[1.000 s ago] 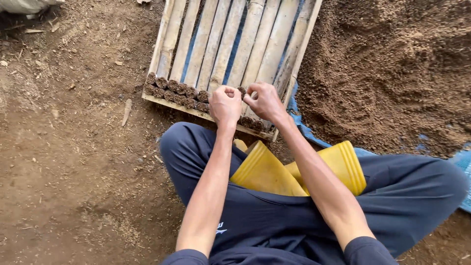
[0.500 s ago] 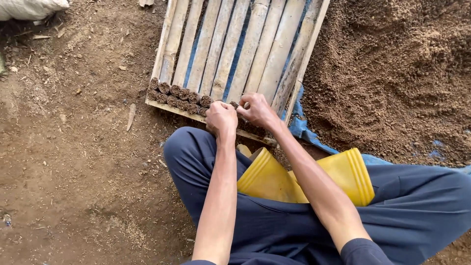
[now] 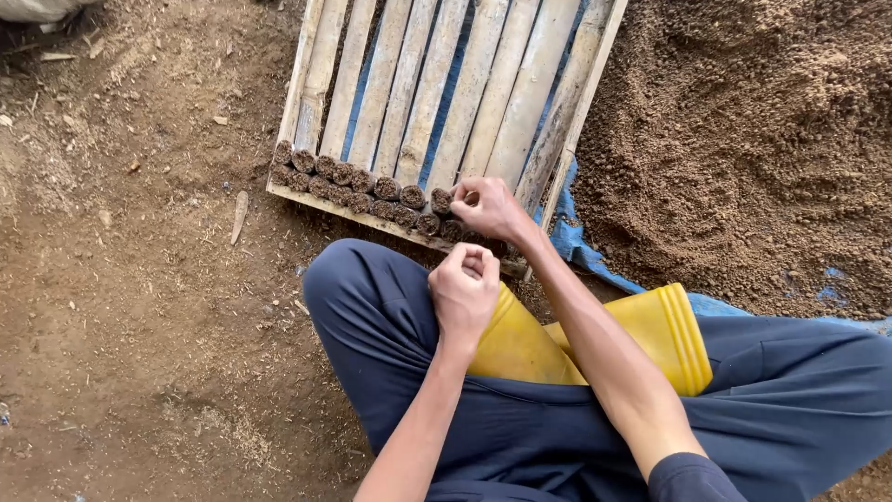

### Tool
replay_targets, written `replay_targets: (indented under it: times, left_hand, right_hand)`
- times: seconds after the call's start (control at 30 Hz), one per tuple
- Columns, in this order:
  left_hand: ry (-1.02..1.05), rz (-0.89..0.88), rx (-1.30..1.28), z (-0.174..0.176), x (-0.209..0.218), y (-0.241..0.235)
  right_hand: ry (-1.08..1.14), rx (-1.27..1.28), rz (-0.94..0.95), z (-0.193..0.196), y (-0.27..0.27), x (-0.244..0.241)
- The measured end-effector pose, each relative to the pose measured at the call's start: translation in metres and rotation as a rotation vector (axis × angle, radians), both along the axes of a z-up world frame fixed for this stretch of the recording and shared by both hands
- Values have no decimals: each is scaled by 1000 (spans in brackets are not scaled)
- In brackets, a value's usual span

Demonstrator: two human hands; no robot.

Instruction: The person sits on the ground and uses their hands to roll a small amount of brown granular material into cylindrical shapes. They place the finished rolls onto a wooden slatted tray. The person repeats this process, taking material from a pile on a blue tarp.

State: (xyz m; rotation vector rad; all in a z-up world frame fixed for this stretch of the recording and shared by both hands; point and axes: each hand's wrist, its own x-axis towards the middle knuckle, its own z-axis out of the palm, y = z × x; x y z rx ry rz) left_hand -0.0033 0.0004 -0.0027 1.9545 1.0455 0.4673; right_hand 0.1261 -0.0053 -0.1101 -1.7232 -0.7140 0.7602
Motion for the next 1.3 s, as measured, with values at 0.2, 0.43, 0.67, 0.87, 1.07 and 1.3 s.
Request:
replay_targets:
  times: [0.2,0.43,0.67,0.87,1.07,1.3]
  left_hand:
    - [221,-127,-145,-8,-1,3]
    - [277,-156,-160,-8,0,4]
    - [145,-163,-33,13,8,29]
    - [91,-373,210,56,20,109]
    - [286,-612,290,12,39,194]
    - [515,-855,175,28,56,187]
  right_hand:
    - [165,-12,21,27,-3,0]
    - [106,-7,144,39,6,1]
    - [-141,10,165,-19,19,6]
    - [-110,-3,127,4,19,-1]
    - [-31,61,53,-24,23,-5]
    - [-227,7,86,-13,23,-4]
